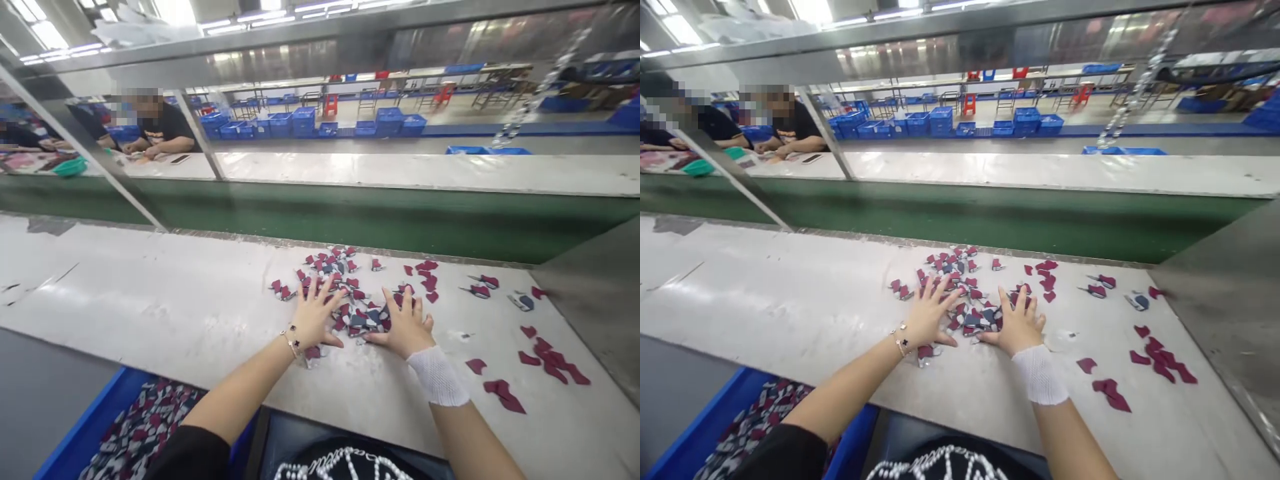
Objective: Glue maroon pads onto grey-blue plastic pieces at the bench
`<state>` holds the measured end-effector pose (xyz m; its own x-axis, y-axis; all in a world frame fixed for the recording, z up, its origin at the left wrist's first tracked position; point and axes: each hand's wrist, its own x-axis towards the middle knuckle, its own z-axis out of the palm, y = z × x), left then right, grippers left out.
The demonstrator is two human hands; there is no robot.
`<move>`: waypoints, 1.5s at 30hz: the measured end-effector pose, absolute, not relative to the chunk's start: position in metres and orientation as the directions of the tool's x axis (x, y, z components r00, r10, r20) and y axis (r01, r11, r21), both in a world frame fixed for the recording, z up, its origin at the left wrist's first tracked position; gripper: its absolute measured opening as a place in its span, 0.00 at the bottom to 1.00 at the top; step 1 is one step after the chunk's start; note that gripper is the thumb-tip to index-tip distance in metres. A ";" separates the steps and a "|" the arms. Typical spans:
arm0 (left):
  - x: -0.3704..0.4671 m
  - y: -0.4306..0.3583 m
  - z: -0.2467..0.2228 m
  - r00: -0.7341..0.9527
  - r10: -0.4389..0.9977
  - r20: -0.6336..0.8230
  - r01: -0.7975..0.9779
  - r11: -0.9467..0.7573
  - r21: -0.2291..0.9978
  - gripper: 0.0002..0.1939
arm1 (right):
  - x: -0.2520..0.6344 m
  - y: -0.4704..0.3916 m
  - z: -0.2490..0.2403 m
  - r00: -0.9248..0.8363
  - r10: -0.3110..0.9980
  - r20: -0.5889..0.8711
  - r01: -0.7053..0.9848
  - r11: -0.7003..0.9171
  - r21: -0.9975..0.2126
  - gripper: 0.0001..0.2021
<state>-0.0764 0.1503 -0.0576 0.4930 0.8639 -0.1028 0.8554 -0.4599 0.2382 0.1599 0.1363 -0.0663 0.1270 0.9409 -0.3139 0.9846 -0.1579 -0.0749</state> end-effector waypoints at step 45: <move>-0.060 0.229 -0.023 0.592 0.664 -0.457 0.795 -0.575 0.194 0.53 | 0.133 0.182 -0.048 -0.334 0.876 -0.349 0.926 0.235 -0.296 0.24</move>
<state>-0.0598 0.2295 -0.0225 0.5923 0.6637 -0.4568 0.7945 -0.5753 0.1944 0.1333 0.1816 -0.0480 -0.3338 0.8755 -0.3493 0.9259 0.2349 -0.2959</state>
